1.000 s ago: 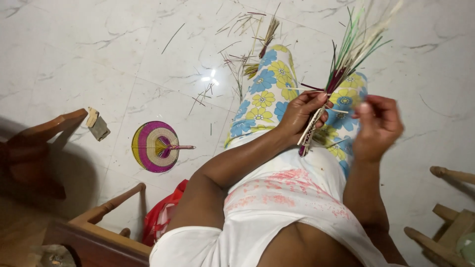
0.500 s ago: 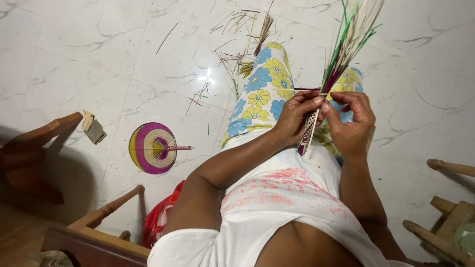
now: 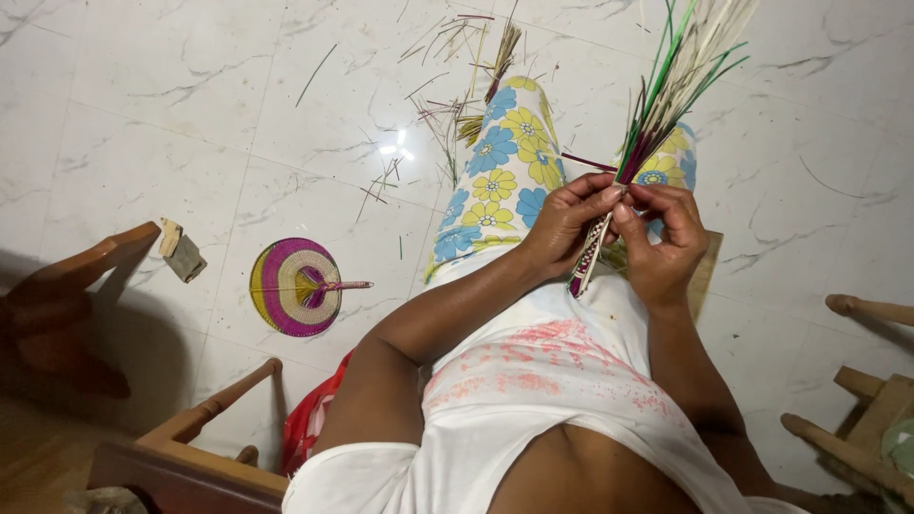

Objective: The person sits on the floor and weaves thin, colored straw-like strips by hand. They repeatedly wrap a thin strip around a bundle, pull it tight, and adjust the bundle to continue the pattern.

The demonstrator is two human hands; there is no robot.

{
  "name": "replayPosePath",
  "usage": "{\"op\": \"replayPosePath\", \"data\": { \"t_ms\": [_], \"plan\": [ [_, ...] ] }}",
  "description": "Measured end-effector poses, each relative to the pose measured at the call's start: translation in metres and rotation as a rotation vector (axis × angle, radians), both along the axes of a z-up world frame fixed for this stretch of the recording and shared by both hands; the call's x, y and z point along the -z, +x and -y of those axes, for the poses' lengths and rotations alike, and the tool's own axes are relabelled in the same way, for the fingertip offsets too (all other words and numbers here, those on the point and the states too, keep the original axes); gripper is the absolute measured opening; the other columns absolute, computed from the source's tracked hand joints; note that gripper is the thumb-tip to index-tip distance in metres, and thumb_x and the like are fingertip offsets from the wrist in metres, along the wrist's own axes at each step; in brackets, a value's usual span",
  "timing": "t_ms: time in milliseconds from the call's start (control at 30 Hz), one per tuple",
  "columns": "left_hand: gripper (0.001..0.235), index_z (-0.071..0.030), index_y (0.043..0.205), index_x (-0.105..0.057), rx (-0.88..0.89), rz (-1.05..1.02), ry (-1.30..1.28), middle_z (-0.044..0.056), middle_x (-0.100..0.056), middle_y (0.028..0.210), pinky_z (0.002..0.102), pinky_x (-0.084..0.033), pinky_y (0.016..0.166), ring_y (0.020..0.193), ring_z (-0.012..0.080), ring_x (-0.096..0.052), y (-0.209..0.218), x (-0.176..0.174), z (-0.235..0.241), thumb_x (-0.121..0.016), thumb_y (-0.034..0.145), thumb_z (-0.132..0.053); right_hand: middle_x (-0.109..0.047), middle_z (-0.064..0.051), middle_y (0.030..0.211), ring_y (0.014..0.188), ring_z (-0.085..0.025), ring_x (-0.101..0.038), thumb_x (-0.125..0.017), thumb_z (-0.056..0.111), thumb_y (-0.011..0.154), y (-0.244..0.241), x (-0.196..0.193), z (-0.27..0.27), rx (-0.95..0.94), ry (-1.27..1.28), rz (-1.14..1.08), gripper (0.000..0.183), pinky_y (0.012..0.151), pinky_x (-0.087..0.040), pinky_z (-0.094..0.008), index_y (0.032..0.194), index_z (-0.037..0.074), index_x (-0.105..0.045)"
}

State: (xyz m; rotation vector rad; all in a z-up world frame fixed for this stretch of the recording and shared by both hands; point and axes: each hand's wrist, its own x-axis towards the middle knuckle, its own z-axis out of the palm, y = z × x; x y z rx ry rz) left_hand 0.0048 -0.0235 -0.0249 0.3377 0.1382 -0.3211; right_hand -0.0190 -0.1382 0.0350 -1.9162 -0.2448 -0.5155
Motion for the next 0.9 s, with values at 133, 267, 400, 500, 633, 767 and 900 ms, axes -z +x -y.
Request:
{"op": "replayPosePath", "data": {
  "t_ms": [133, 267, 400, 500, 633, 767, 900],
  "plan": [
    [0.021, 0.006, 0.115, -0.066, 0.007, 0.005, -0.006, 0.018, -0.071, 0.086, 0.035, -0.066, 0.051, 0.064, 0.0275, -0.077, 0.0, 0.001, 0.0, -0.073, 0.097, -0.003, -0.067, -0.02, 0.099, 0.087, -0.029, -0.066, -0.084, 0.005, 0.099, -0.001, 0.0, 0.0, -0.001, -0.008, 0.017, 0.023, 0.074, -0.052, -0.036, 0.112, -0.011, -0.073],
    [0.019, 0.005, 0.11, -0.068, -0.023, -0.005, 0.013, 0.017, -0.071, 0.084, 0.033, -0.066, 0.052, 0.065, 0.026, -0.076, -0.002, -0.009, -0.002, -0.076, 0.094, -0.002, -0.067, -0.021, 0.1, 0.087, -0.029, -0.066, -0.083, 0.002, 0.098, -0.002, -0.001, 0.0, -0.009, -0.002, 0.022, 0.023, 0.075, -0.052, -0.037, 0.113, -0.012, -0.073],
    [0.018, 0.008, 0.105, -0.07, -0.09, 0.0, 0.035, 0.02, -0.072, 0.087, 0.035, -0.067, 0.057, 0.07, 0.0273, -0.077, 0.0, -0.019, -0.001, -0.079, 0.09, 0.002, -0.065, -0.022, 0.106, 0.091, -0.028, -0.066, -0.081, 0.001, 0.098, -0.004, 0.001, 0.001, -0.025, 0.094, -0.036, 0.025, 0.079, -0.052, -0.037, 0.115, -0.014, -0.07],
    [0.021, 0.004, 0.104, -0.074, -0.109, 0.055, 0.174, 0.017, -0.074, 0.096, 0.033, -0.066, 0.066, 0.082, 0.0206, -0.076, 0.001, -0.008, 0.0, -0.084, 0.087, -0.003, -0.062, -0.019, 0.111, 0.099, -0.024, -0.065, -0.076, 0.0, 0.099, -0.006, 0.014, 0.002, -0.049, 0.279, -0.134, 0.026, 0.087, -0.053, -0.037, 0.119, -0.011, -0.064],
    [0.02, 0.002, 0.097, -0.074, -0.162, 0.146, 0.318, 0.011, -0.072, 0.092, 0.026, -0.061, 0.069, 0.084, 0.0112, -0.071, -0.003, -0.031, -0.007, -0.087, 0.084, -0.008, -0.064, -0.012, 0.111, 0.101, -0.017, -0.065, -0.072, 0.004, 0.099, -0.014, 0.029, -0.001, -0.048, 0.489, -0.234, 0.028, 0.092, -0.053, -0.031, 0.122, -0.006, -0.057],
    [0.017, -0.001, 0.095, -0.076, -0.227, 0.267, 0.465, 0.011, -0.066, 0.093, 0.026, -0.055, 0.074, 0.089, 0.012, -0.064, -0.005, -0.039, -0.013, -0.086, 0.088, -0.013, -0.065, -0.01, 0.106, 0.098, -0.013, -0.064, -0.072, 0.005, 0.097, -0.012, 0.021, -0.01, -0.072, 0.594, -0.258, 0.025, 0.091, -0.051, -0.029, 0.115, 0.0, -0.055],
    [0.017, 0.001, 0.098, -0.077, -0.284, 0.347, 0.503, 0.011, -0.061, 0.092, 0.027, -0.055, 0.076, 0.091, 0.0128, -0.063, -0.005, -0.043, -0.015, -0.083, 0.09, -0.013, -0.067, -0.01, 0.103, 0.095, -0.013, -0.065, -0.072, 0.004, 0.096, -0.014, 0.046, 0.003, -0.081, 0.666, -0.244, 0.026, 0.09, -0.051, -0.027, 0.113, 0.003, -0.053]
  ]
}}
